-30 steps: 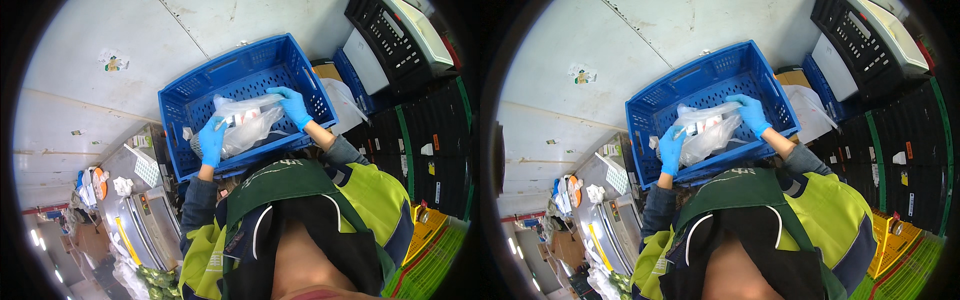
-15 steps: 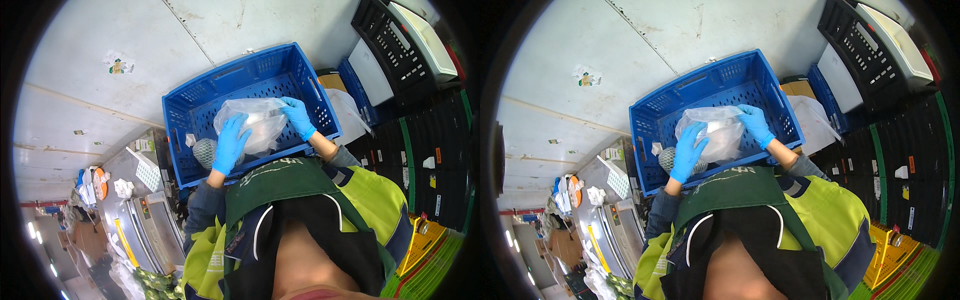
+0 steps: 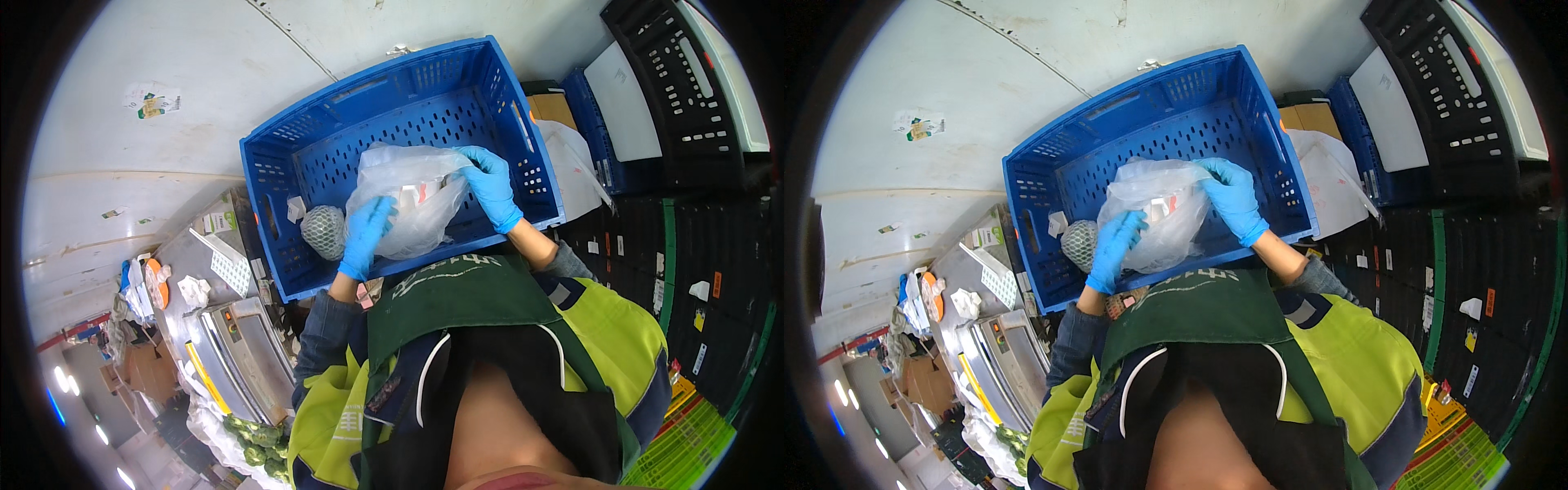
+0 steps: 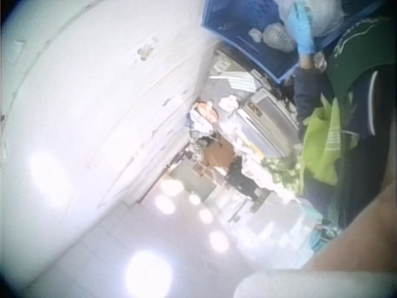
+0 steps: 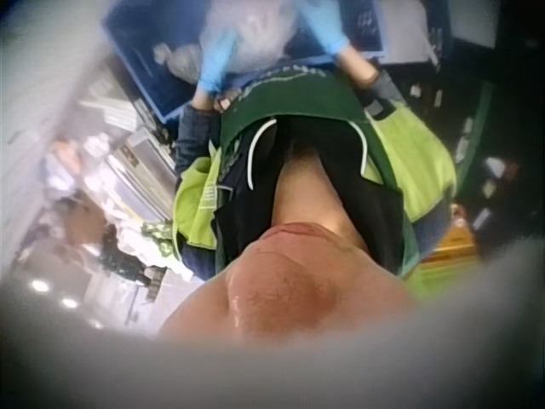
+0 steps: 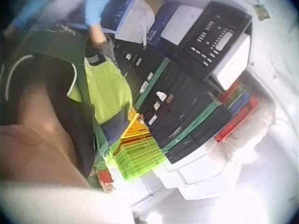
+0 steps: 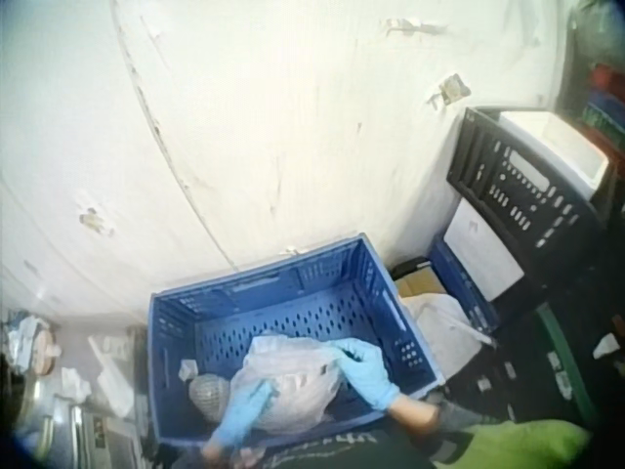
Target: The person places broccoli heads into white mesh nets, weighs some of them on a scale, and wraps the netted broccoli in plastic film using a heat-sealing machine before placing the finished items into a blue crate.
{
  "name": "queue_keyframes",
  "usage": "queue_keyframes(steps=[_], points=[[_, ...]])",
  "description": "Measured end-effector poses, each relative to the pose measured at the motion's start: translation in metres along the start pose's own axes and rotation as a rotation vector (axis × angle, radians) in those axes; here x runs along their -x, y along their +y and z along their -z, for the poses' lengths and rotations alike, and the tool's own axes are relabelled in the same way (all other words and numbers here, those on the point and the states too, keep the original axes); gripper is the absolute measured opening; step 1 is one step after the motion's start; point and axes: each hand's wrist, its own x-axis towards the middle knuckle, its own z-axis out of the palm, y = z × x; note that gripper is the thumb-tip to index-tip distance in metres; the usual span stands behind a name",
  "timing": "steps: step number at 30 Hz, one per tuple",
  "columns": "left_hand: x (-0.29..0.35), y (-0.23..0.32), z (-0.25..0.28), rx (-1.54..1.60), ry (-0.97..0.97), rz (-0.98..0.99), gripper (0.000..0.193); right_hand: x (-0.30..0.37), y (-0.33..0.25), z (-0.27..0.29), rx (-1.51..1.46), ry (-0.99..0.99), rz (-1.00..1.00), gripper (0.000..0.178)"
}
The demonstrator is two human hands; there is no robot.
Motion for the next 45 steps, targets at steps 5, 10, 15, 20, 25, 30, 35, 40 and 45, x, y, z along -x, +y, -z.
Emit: queue_keyframes(steps=[5, 10, 15, 20, 25, 30, 35, 40, 45], points=[[-0.017, -0.009, 0.009, -0.619, 0.197, -0.273, 0.026, -0.002, -0.008, -0.004, 0.013, 0.002, 0.014, 0.022], [-0.026, 0.009, -0.022, -0.869, 0.143, -0.697, 0.029, -0.004, -0.002, -0.003, -0.007, 0.036, -0.022, 0.02], [-0.072, 0.003, -0.071, -0.926, -0.173, -0.489, 0.024, -0.001, -0.017, 0.0, 0.168, 0.023, 0.132, 0.015], [-0.073, -0.023, -0.036, -0.509, -0.255, -0.215, 0.026, 0.002, -0.013, 0.004, 0.237, 0.032, 0.218, 0.017], [-0.034, -0.022, -0.015, -0.764, -0.052, -0.486, 0.029, 0.007, -0.019, 0.004, 0.216, 0.068, 0.183, 0.019], [-0.042, 0.038, -0.055, -0.772, -0.298, -0.521, 0.028, 0.003, -0.015, 0.006, 0.132, 0.079, 0.139, 0.018], [-0.05, 0.025, -0.092, -0.647, -0.27, -0.608, 0.028, 0.003, -0.004, 0.001, 0.312, 0.037, 0.212, 0.018], [-0.061, 0.008, -0.174, -0.786, -0.178, -0.579, 0.028, 0.019, 0.007, 0.003, 0.238, 0.098, 0.012, 0.028], [-0.09, 0.016, -0.212, -0.804, -0.096, -0.532, 0.028, 0.012, 0.026, 0.018, 0.064, -0.051, 0.088, 0.031]])
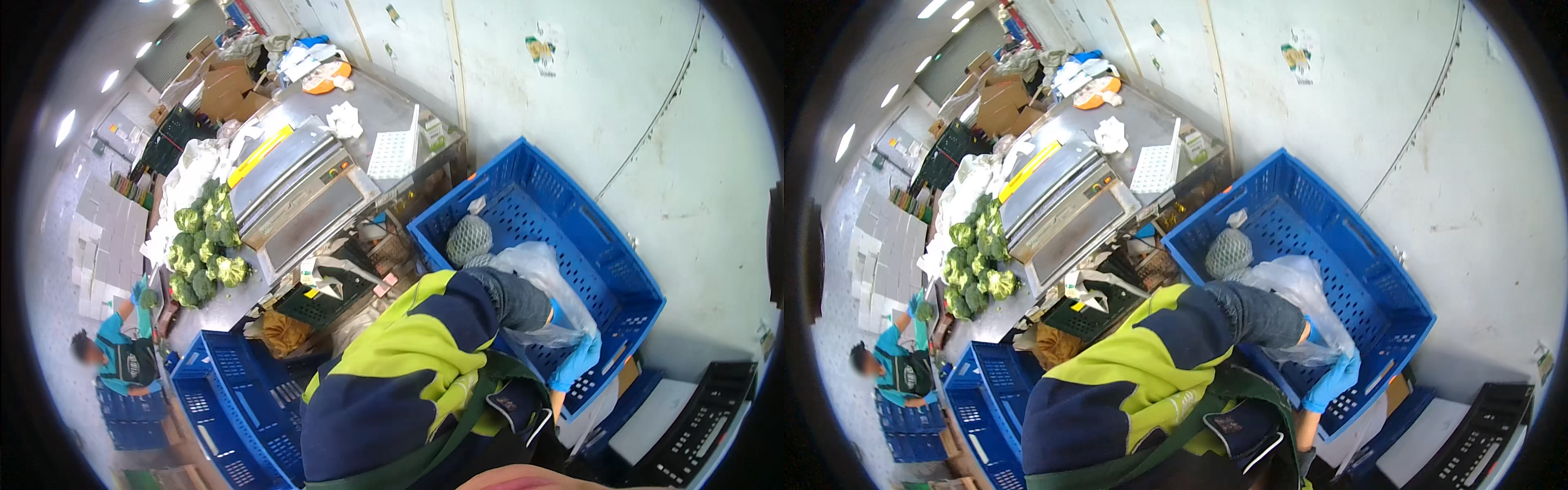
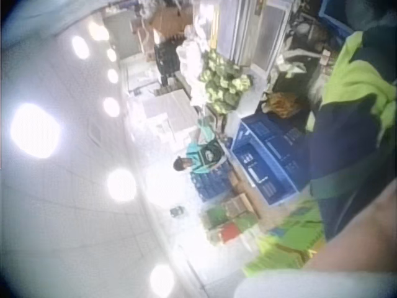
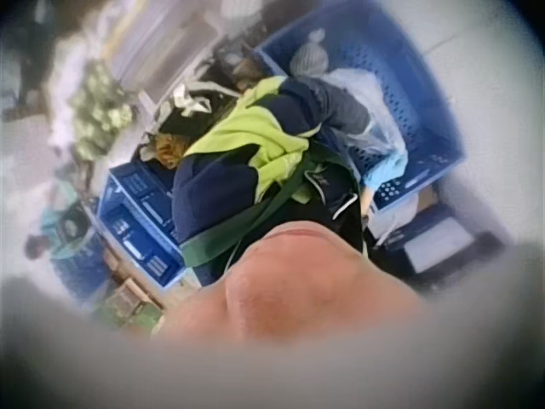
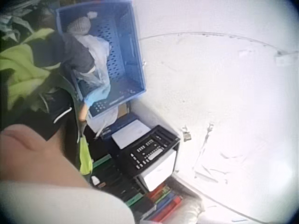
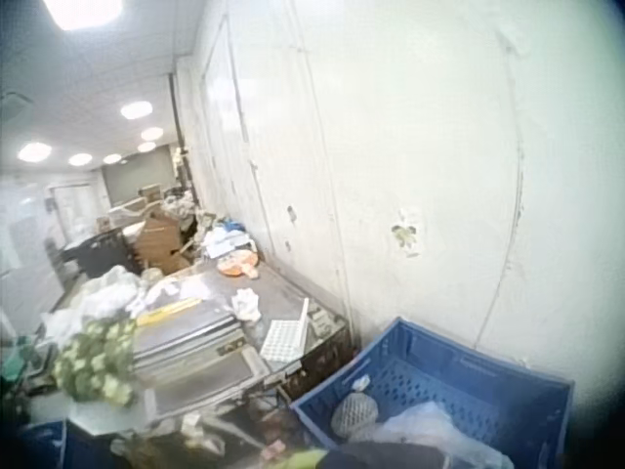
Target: The person places broccoli heads into white mesh nets, weighs some of them on a scale, and wraps the netted broccoli in plastic film using a heat-sealing machine before placing the finished items into a blue crate.
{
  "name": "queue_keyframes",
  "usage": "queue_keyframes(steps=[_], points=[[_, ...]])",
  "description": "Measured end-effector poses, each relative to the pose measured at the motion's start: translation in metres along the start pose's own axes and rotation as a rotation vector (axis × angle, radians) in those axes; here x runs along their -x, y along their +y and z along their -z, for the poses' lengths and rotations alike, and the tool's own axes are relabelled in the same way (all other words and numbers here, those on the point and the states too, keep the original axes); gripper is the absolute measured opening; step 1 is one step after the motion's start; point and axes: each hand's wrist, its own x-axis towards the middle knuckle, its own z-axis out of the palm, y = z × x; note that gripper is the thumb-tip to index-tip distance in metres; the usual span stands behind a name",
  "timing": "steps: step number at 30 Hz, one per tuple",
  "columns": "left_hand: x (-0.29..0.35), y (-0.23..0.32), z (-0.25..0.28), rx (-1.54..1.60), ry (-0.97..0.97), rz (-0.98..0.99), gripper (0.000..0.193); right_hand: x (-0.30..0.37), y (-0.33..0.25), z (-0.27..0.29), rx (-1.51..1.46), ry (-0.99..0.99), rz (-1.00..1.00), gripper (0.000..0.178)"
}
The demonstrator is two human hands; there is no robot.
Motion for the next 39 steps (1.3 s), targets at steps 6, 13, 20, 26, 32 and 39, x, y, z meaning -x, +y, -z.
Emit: queue_keyframes(steps=[6, 13, 20, 26, 32, 39], points=[[-0.016, 0.002, 0.005, 0.039, -0.039, -0.041, 0.028, -0.007, -0.036, -0.011, 0.17, -0.018, -0.117, 0.032], [0.056, -0.047, 0.103, 0.478, -0.09, 0.152, 0.028, -0.007, -0.016, -0.002, 0.037, -0.054, 0.032, 0.027], [0.12, -0.051, 0.189, 0.048, 0.14, 0.179, 0.022, -0.003, -0.016, -0.001, -0.263, -0.03, -0.179, 0.024], [0.219, -0.017, 0.232, 0.444, 0.559, 0.599, 0.015, -0.006, -0.058, -0.013, 0.119, 0.084, 0.216, 0.053], [0.298, 0.057, 0.233, 0.477, 0.905, 0.639, 0.012, 0.048, -0.15, -0.059, -0.11, -0.677, 0.128, 0.088], [0.391, 0.08, 0.194, 0.461, 1.333, 0.655, 0.013, 0.138, -0.198, -0.183, -0.63, -1.077, -0.046, 0.087]])
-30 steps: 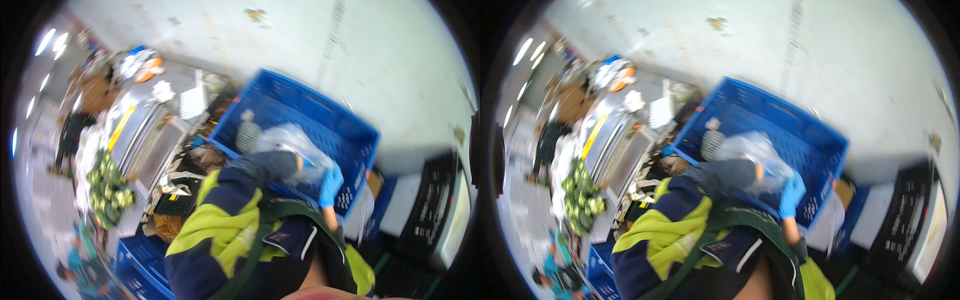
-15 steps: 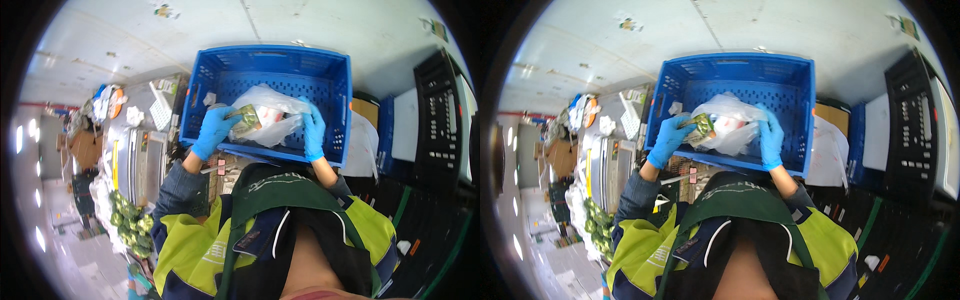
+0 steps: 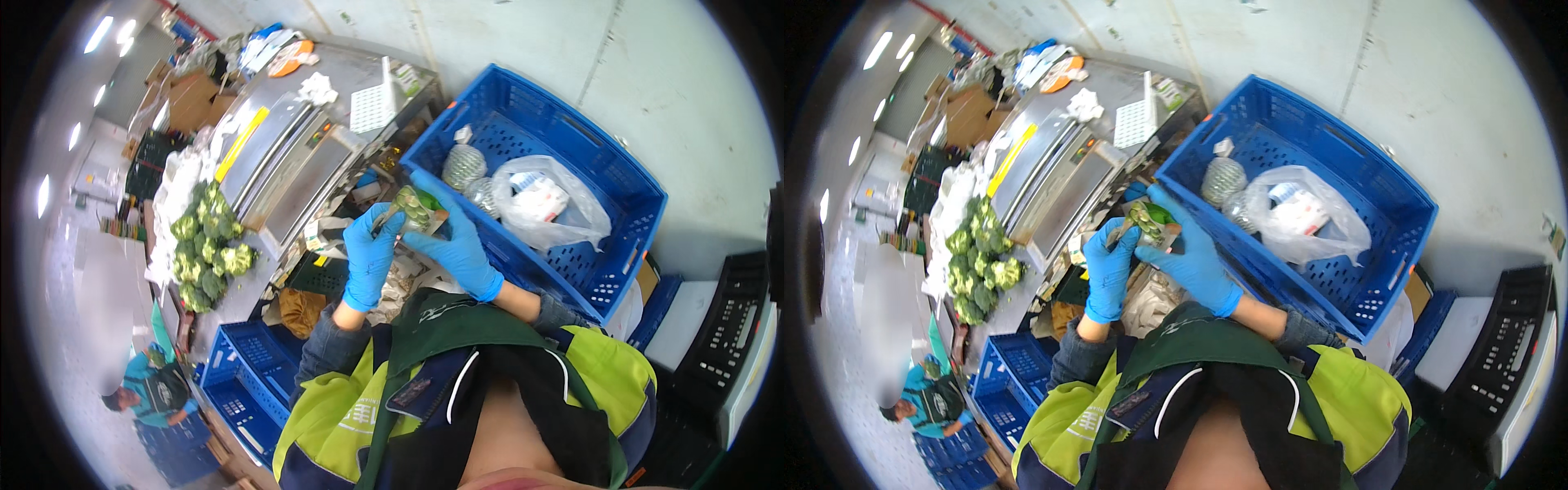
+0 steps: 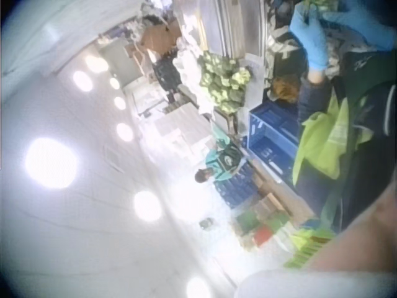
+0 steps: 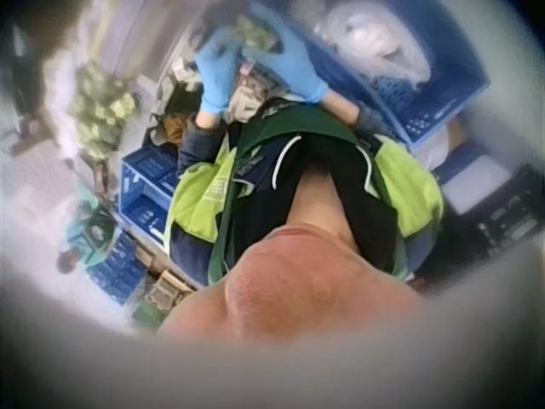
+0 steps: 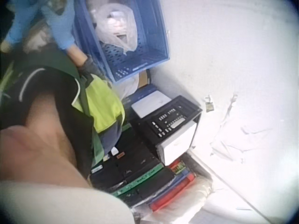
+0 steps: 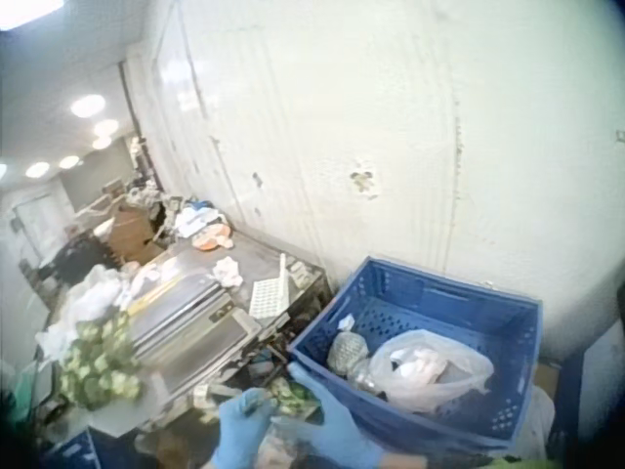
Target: The person places broccoli heads into white mesh nets, weighs some of them on a scale, and wraps the netted broccoli in plastic film using a heat-sealing machine before placing the finished items into a blue crate.
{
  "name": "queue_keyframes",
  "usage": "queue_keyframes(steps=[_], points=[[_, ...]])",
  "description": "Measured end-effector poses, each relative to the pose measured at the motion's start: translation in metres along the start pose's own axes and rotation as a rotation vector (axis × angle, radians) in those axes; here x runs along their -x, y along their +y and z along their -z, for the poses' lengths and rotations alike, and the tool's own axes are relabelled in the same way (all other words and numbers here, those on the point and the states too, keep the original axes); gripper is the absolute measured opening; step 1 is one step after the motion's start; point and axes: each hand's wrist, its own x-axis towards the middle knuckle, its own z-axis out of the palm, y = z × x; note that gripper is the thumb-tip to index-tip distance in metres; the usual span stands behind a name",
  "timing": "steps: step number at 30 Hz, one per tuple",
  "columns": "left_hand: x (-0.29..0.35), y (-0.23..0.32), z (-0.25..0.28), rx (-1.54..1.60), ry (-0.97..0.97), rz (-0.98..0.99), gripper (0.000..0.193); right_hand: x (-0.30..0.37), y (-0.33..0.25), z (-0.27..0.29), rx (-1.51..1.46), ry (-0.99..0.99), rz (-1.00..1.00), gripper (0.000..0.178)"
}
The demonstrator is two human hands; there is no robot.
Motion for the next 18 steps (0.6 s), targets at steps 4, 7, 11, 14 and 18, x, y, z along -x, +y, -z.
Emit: queue_keyframes(steps=[4, 7, 11, 14, 18], points=[[-0.005, 0.011, 0.089, -0.264, -0.088, 0.181, 0.019, -0.023, 0.037, -0.059, -0.09, -0.145, -0.178, 0.07], [-0.006, 0.001, 0.168, 0.051, -0.019, 0.266, 0.022, -0.042, 0.065, -0.128, -0.374, -0.162, -0.4, 0.056], [0.007, -0.008, 0.263, 0.141, 0.048, 0.333, 0.026, -0.056, 0.109, -0.207, -0.753, -0.279, -0.631, 0.052], [0.019, -0.033, 0.304, 0.3, 0.169, 0.316, 0.025, -0.067, 0.132, -0.25, -0.78, -0.349, -0.724, 0.052], [0.038, -0.061, 0.344, 0.429, 0.288, 0.335, 0.02, -0.084, 0.156, -0.291, -0.686, -0.389, -0.799, 0.052]])
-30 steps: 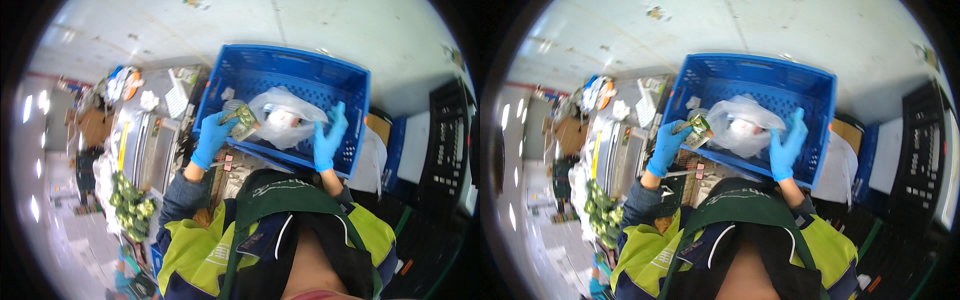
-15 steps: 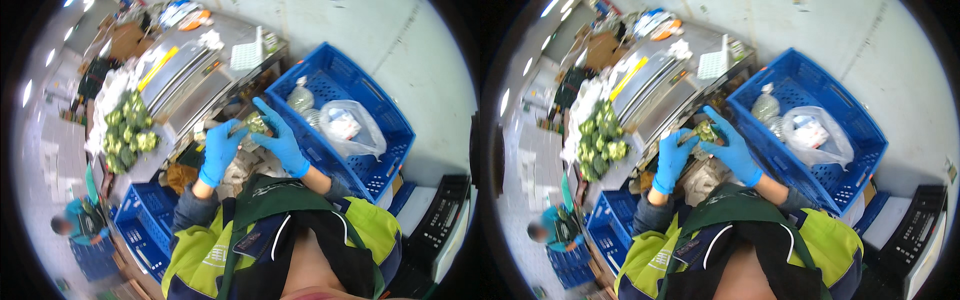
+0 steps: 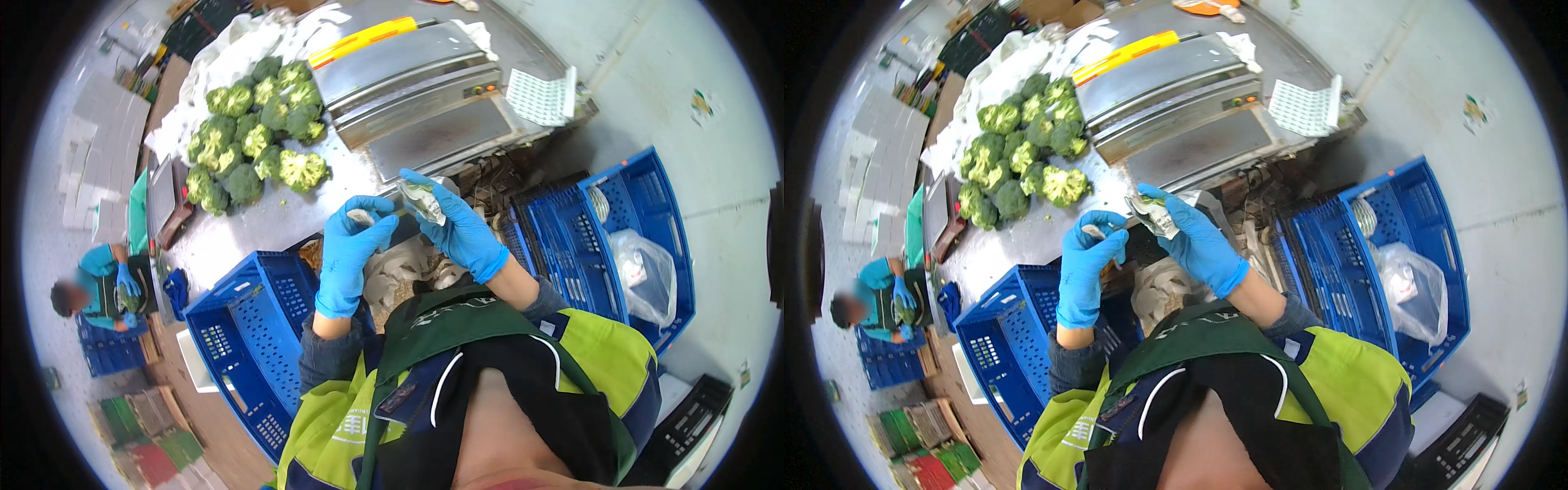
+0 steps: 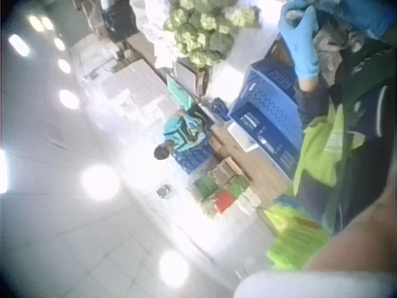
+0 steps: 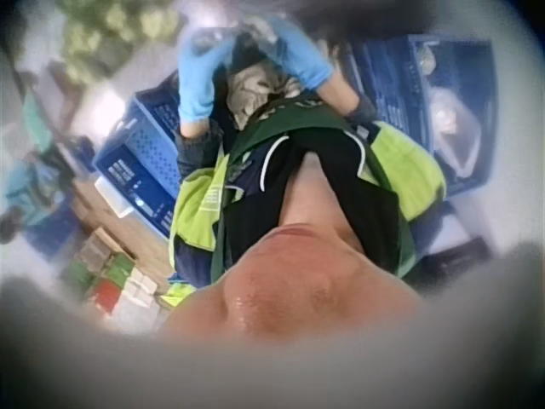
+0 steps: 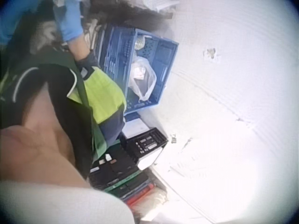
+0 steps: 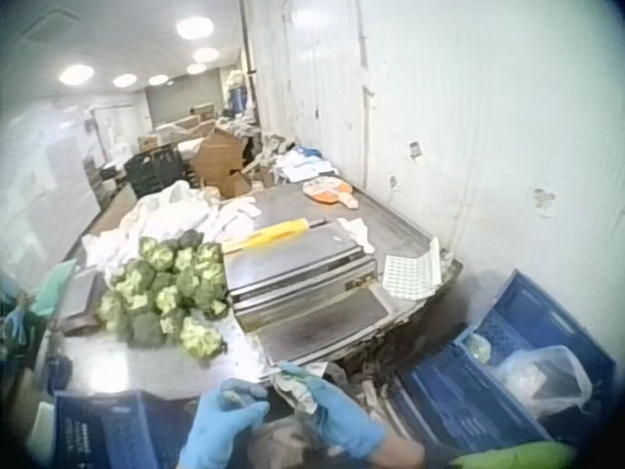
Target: The person places broccoli heads into white mesh nets, weighs some of them on a scale, and wraps the netted broccoli in plastic film using a heat-sealing machine before placing the finished items into a blue crate.
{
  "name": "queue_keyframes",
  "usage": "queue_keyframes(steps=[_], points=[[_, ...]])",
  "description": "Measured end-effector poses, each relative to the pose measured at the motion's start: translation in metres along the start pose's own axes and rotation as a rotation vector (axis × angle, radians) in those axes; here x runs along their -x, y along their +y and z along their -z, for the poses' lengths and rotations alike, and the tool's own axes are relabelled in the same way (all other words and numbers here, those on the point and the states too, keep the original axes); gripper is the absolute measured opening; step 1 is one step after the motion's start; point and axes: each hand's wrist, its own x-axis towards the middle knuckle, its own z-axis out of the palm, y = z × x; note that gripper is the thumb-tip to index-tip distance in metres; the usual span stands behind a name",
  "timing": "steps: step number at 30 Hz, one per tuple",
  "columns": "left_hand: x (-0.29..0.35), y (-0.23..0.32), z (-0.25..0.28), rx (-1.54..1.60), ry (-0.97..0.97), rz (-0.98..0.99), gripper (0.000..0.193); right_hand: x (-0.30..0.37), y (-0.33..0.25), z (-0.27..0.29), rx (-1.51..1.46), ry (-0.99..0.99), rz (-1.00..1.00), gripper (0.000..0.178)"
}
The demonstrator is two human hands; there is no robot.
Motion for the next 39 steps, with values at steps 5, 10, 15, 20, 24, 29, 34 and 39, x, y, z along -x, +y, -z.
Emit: queue_keyframes(steps=[5, 10, 15, 20, 24, 29, 34, 39], points=[[-0.006, 0.0, 0.029, -0.063, 0.264, 0.02, 0.022, -0.06, 0.019, 0.007, -0.1, -0.032, -0.172, 0.051], [-0.018, -0.034, 0.09, -1.127, 0.238, -0.308, 0.077, -0.121, 0.025, -0.001, -0.262, -0.215, -0.383, 0.051], [-0.03, 0.058, 0.059, -0.885, 0.389, -0.32, 0.07, -0.152, 0.024, -0.027, -0.052, -0.243, -0.554, 0.053], [-0.039, 0.055, 0.049, -0.925, 0.463, -0.394, 0.042, -0.164, 0.023, -0.027, 0.389, -0.413, -0.46, 0.06], [-0.033, 0.045, 0.041, -0.762, 0.658, -0.361, 0.038, -0.169, 0.026, -0.041, 0.464, -0.652, 0.041, 0.066], [-0.031, 0.033, 0.07, -0.762, 0.714, -0.403, 0.031, -0.184, 0.032, -0.05, 0.669, -0.738, -0.049, 0.056], [-0.015, 0.043, 0.104, -0.701, 0.75, -0.424, 0.026, -0.191, 0.07, -0.075, 0.554, -0.664, -0.123, 0.05], [-0.001, 0.041, 0.137, -0.602, 0.816, -0.443, 0.022, -0.202, 0.096, -0.102, 0.563, -0.672, -0.14, 0.038]])
